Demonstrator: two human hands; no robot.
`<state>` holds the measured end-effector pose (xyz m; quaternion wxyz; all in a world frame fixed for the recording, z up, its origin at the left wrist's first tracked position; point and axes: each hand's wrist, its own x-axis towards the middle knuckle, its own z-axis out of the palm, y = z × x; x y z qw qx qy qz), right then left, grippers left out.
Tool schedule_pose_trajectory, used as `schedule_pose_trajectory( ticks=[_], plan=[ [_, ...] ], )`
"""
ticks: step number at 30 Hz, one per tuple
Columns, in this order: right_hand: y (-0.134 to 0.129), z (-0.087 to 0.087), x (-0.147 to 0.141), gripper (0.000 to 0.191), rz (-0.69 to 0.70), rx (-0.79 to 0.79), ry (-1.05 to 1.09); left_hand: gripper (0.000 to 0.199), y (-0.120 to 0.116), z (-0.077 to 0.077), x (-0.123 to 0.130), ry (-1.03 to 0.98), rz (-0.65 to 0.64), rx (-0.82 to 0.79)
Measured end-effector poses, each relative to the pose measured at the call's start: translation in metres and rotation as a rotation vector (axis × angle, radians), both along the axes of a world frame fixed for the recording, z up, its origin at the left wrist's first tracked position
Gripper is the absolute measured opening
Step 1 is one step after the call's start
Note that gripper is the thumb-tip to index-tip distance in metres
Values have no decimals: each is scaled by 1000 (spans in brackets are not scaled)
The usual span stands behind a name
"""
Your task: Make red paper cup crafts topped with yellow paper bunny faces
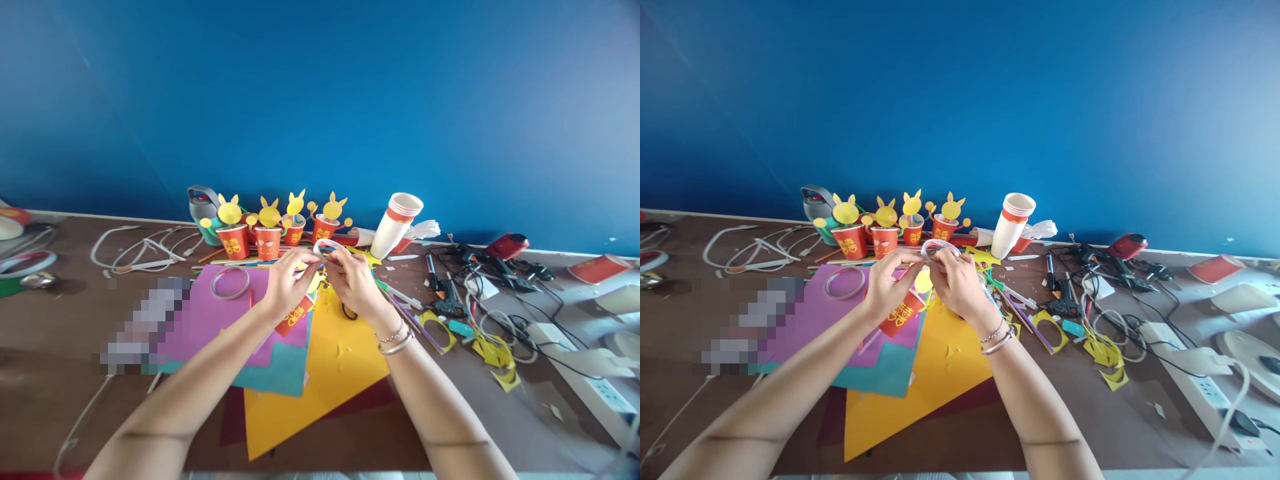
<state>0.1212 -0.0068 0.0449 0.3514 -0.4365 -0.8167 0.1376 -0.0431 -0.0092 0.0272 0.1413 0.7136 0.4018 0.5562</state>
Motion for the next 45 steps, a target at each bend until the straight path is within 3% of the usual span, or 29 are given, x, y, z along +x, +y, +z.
schedule_pose_trajectory(
  ticks=[7,12,14,17,20,22,24,28,32,35,37,40,42,45],
  plan=[
    [-3,-2,-3,14,-14,66,3,8,-2,-3,0,15,34,29],
    [-5,-2,-7,10,-64,79,42,9,-4,-5,1,81,47,163],
    [-6,-2,-10,12,-52,-8,176,9,-4,-6,1,98,52,235],
    [-6,-4,-17,13,39,-297,508,10,-4,-6,0,108,46,308],
    [-5,-8,-24,17,101,-556,777,11,-4,-7,-2,166,50,307],
    [-4,-11,-27,20,93,-609,829,12,-4,-7,-2,181,39,276],
    [-1,-13,-25,19,18,-505,728,13,-4,-7,-1,118,27,206],
    [12,-15,-2,12,-332,-81,153,15,1,0,-2,-280,24,-89],
    [28,-14,29,22,-560,-140,-276,27,10,7,-4,-628,-107,-489],
    [32,-14,39,20,-651,-275,-476,29,13,9,-3,-751,-209,-673],
    [30,-13,37,19,-589,-249,-388,28,13,8,-2,-800,-234,-732],
    [27,-13,23,23,-265,-236,102,26,10,8,1,-844,-249,-780],
    [25,-14,12,29,-72,-349,401,26,8,9,2,-846,-263,-792],
    [22,-17,0,28,-1,-439,561,27,5,11,5,-837,-286,-798]
  ],
)
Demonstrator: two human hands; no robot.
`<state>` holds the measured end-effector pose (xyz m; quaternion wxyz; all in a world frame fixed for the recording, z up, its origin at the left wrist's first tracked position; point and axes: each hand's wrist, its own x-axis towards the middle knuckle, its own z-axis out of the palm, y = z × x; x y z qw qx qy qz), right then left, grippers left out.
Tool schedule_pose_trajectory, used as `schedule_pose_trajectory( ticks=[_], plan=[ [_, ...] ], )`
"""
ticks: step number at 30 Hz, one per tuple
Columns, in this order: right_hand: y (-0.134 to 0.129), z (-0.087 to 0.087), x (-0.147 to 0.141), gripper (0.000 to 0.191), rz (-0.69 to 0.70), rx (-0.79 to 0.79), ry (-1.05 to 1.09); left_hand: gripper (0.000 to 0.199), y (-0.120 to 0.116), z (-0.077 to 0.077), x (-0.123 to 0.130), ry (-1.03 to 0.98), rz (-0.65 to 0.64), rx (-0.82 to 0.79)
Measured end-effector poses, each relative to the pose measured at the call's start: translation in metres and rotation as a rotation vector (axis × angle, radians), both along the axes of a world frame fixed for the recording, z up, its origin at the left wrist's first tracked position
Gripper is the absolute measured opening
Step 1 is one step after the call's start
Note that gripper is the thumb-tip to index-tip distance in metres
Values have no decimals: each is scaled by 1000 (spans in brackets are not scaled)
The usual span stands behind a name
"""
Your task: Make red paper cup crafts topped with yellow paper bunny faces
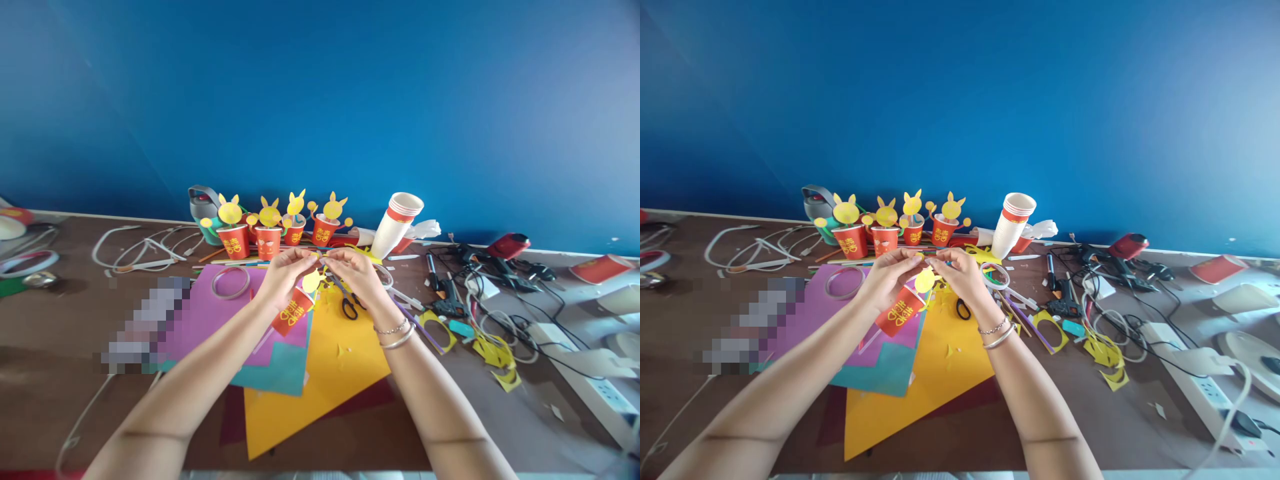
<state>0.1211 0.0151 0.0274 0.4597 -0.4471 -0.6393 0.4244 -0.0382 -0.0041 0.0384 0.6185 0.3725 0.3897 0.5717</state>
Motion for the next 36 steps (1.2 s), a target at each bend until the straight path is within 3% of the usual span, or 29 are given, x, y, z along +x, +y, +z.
schedule_pose_trajectory(
  ticks=[3,7,9,17,36],
  plan=[
    [-6,0,-4,20,-63,124,-49,28,-2,3,2,-16,-23,-11],
    [-21,9,-4,13,-288,506,-370,27,1,2,1,3,-4,15],
    [-26,13,-5,13,-330,609,-467,26,4,-1,-1,41,46,29],
    [-20,9,-7,15,-209,492,-293,25,-1,-4,4,119,45,18],
    [-27,12,-8,8,-259,548,-481,22,-6,0,6,10,-47,12]
  ],
)
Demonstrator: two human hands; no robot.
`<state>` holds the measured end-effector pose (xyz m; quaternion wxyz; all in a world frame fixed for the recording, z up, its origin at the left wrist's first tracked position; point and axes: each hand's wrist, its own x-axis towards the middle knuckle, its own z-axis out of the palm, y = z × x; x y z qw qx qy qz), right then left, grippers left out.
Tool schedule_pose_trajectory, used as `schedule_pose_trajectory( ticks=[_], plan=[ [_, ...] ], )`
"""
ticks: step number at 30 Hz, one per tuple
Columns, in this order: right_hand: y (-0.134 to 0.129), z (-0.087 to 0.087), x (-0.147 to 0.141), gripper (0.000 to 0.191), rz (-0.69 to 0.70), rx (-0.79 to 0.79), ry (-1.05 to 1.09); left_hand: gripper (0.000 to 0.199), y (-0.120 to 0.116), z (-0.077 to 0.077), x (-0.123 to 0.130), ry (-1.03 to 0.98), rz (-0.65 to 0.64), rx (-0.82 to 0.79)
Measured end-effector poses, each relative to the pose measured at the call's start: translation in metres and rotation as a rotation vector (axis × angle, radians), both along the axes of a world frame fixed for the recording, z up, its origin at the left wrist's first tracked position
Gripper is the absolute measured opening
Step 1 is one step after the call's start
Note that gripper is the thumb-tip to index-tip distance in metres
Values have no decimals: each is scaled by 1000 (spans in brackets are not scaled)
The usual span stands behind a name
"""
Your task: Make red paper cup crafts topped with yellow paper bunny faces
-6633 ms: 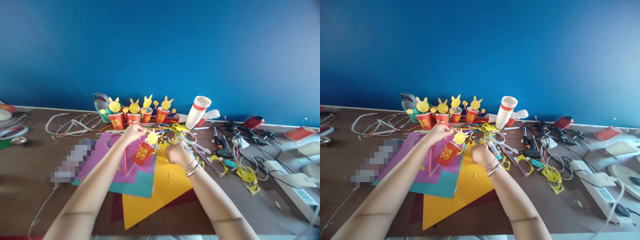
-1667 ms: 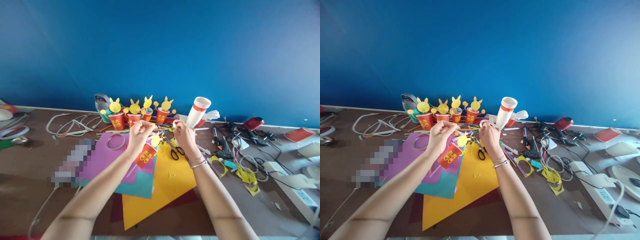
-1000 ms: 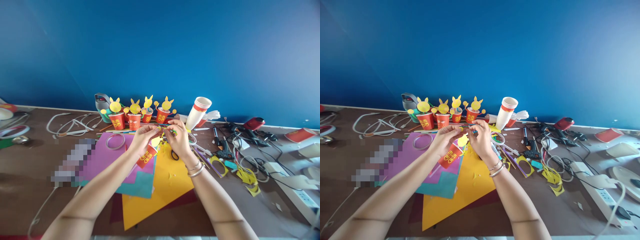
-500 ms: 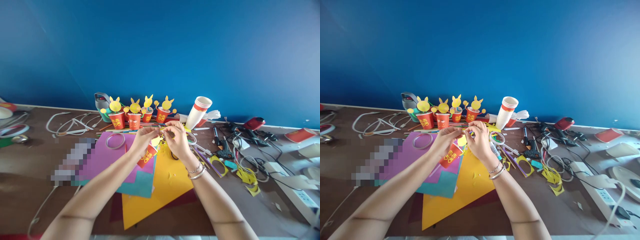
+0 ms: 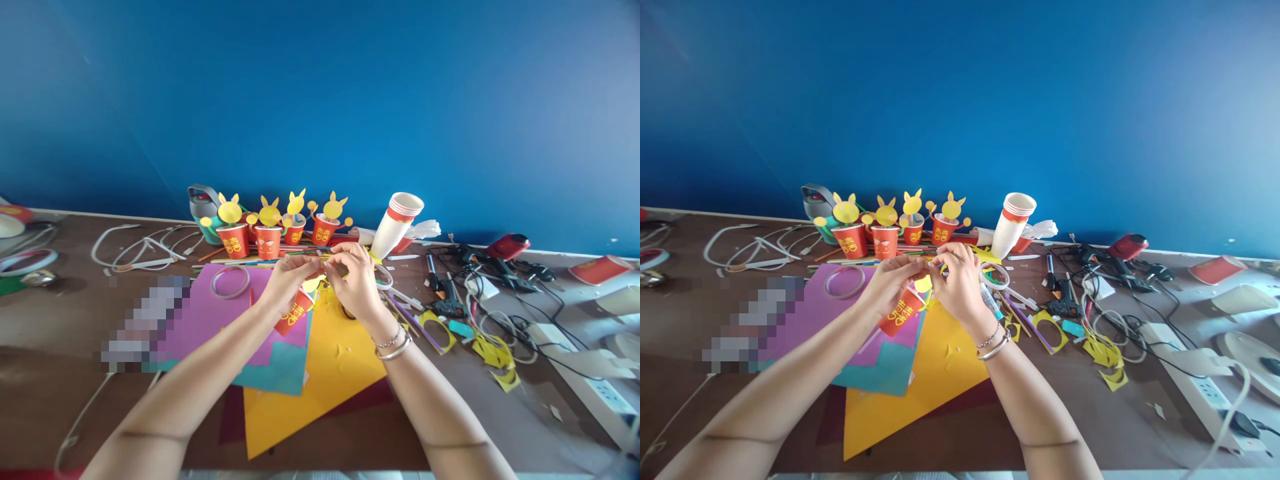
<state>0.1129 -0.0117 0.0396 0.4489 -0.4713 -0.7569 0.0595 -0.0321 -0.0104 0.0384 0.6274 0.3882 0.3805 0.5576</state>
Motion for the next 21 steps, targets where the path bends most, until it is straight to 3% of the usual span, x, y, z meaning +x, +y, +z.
schedule_pose_trajectory(
  ticks=[5,14,21],
  plan=[
    [-3,1,-1,7,-61,31,-45,23,-1,0,0,31,-16,10],
    [-8,10,3,7,-117,-70,10,27,-1,4,-3,140,-17,87],
    [3,11,12,9,204,-213,225,29,-2,10,-6,214,-69,89]
  ],
)
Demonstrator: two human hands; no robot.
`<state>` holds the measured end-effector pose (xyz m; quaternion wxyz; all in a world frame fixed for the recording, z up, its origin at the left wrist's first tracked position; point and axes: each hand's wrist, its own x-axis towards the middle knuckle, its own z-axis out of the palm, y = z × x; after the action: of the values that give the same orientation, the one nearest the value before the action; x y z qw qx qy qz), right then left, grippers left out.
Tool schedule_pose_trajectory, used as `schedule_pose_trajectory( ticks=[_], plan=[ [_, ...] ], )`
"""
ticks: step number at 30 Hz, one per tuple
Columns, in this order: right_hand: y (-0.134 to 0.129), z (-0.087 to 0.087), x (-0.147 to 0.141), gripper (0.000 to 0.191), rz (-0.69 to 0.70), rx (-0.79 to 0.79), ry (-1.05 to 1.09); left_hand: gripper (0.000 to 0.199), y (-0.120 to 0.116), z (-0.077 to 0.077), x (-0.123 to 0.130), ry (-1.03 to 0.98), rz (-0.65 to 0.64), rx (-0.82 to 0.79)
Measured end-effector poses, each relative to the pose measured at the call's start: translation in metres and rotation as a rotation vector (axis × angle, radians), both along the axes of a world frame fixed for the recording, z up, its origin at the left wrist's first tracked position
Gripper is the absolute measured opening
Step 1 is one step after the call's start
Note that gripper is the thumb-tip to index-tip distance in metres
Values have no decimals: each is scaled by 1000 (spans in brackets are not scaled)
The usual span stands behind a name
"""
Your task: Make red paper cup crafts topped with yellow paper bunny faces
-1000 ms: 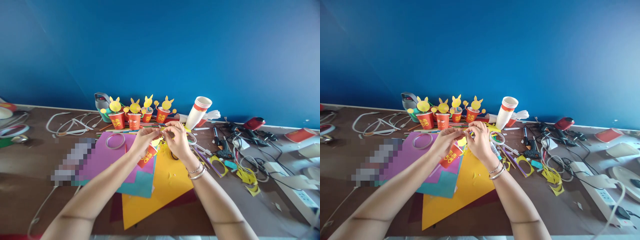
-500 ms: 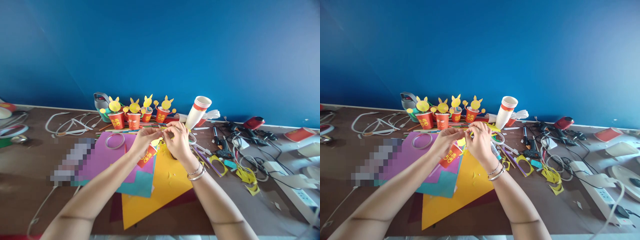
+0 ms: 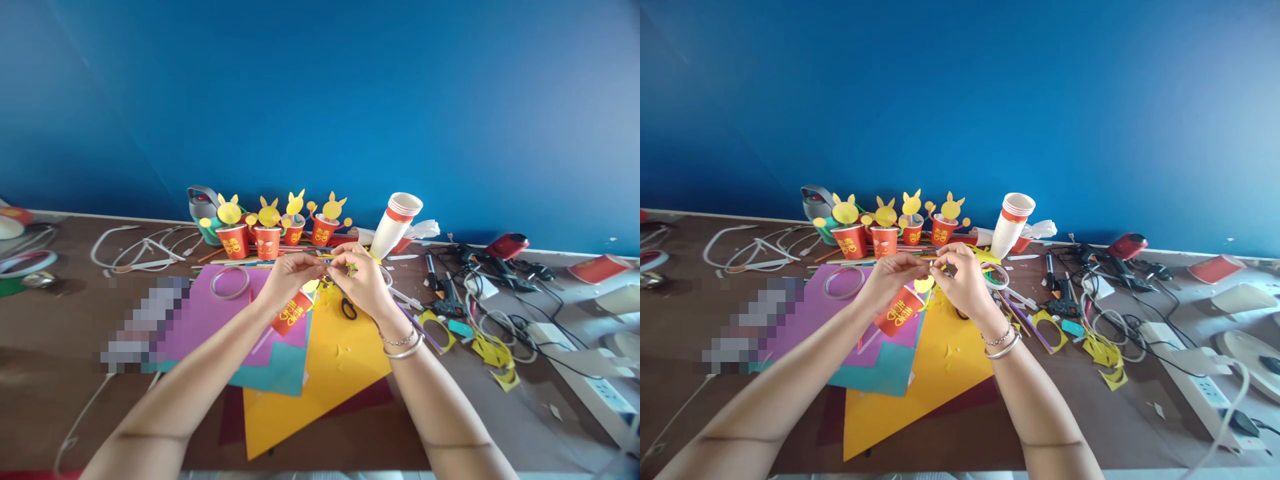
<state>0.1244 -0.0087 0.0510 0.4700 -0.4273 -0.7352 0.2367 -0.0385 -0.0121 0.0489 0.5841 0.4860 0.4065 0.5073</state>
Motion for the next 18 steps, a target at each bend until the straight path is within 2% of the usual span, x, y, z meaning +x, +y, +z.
schedule_pose_trajectory(
  ticks=[3,6,11,15,18],
  plan=[
    [0,0,-2,8,17,40,53,30,0,0,0,8,-14,3],
    [0,0,-2,7,53,28,73,29,1,-1,-1,98,-15,64],
    [2,2,4,22,190,-170,69,32,2,2,-5,193,-41,140],
    [4,2,4,21,167,-129,41,31,1,3,-5,223,-64,115],
    [4,0,2,20,143,-112,88,29,1,0,-3,123,-76,56]
  ],
)
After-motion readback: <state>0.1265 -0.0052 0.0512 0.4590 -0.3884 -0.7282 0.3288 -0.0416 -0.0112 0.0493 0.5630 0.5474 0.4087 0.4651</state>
